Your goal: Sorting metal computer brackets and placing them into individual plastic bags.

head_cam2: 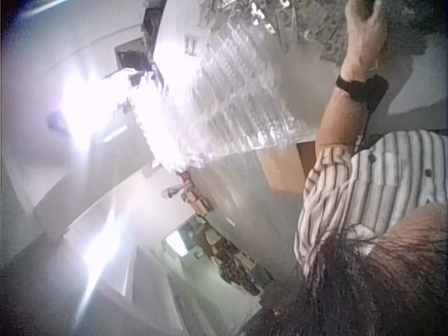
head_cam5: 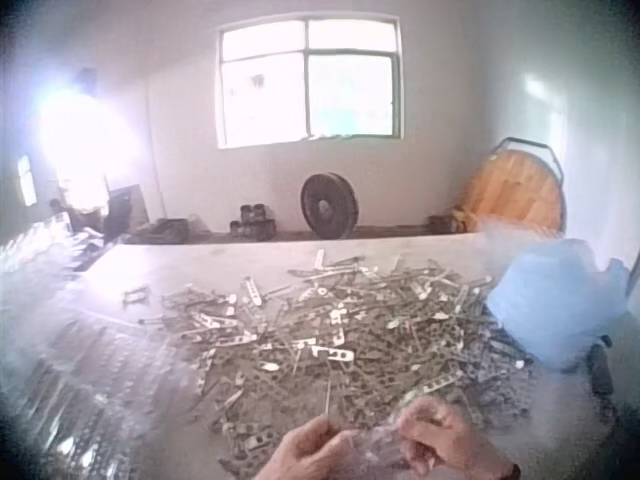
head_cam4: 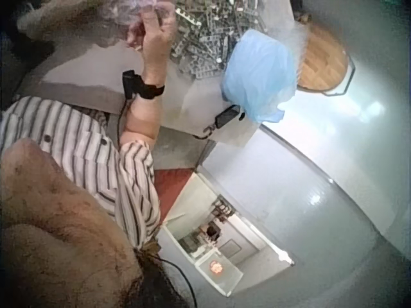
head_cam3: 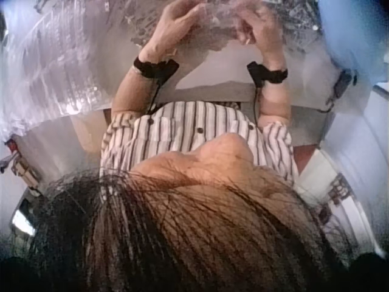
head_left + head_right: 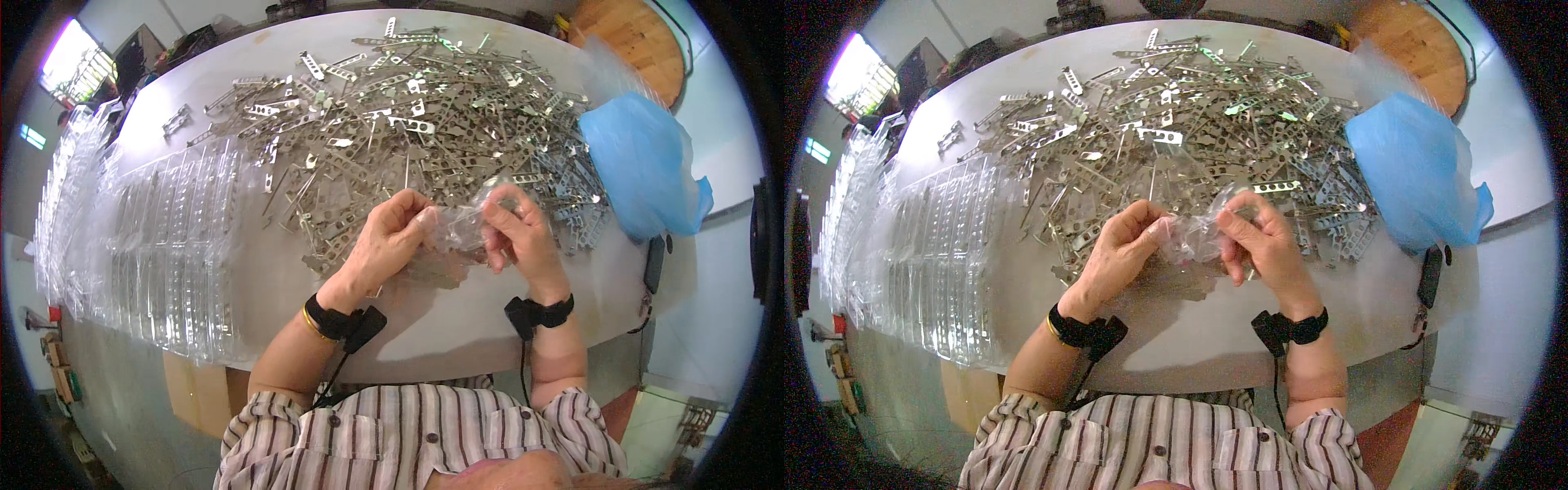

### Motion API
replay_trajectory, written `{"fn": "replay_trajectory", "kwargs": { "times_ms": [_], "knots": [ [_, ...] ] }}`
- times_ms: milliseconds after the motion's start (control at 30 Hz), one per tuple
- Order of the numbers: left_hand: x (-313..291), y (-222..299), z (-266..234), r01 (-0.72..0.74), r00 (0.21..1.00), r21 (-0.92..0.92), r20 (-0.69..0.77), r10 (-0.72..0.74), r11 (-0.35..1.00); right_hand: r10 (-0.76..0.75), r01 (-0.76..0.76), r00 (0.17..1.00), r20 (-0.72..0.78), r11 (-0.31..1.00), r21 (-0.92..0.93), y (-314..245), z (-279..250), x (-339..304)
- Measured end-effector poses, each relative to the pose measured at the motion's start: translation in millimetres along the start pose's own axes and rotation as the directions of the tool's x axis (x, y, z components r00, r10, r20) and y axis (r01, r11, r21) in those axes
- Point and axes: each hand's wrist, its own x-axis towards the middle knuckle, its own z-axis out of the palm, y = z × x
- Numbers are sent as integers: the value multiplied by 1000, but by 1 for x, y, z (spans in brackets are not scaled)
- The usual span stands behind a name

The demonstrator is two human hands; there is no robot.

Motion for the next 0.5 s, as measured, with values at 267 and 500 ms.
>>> {"fn": "replay_trajectory", "kwargs": {
  "times_ms": [267, 500],
  "knots": [
    [-1, 8, -3, 68, 998, -135, 15, -66, 988, 3, 1, 999, -54, 997, 77, 0, -7, 0],
    [1, 3, -1, 50, 999, -209, 6, -49, 977, 2, 7, 998, -56, 988, 152, 0, -7, 0]
  ]
}}
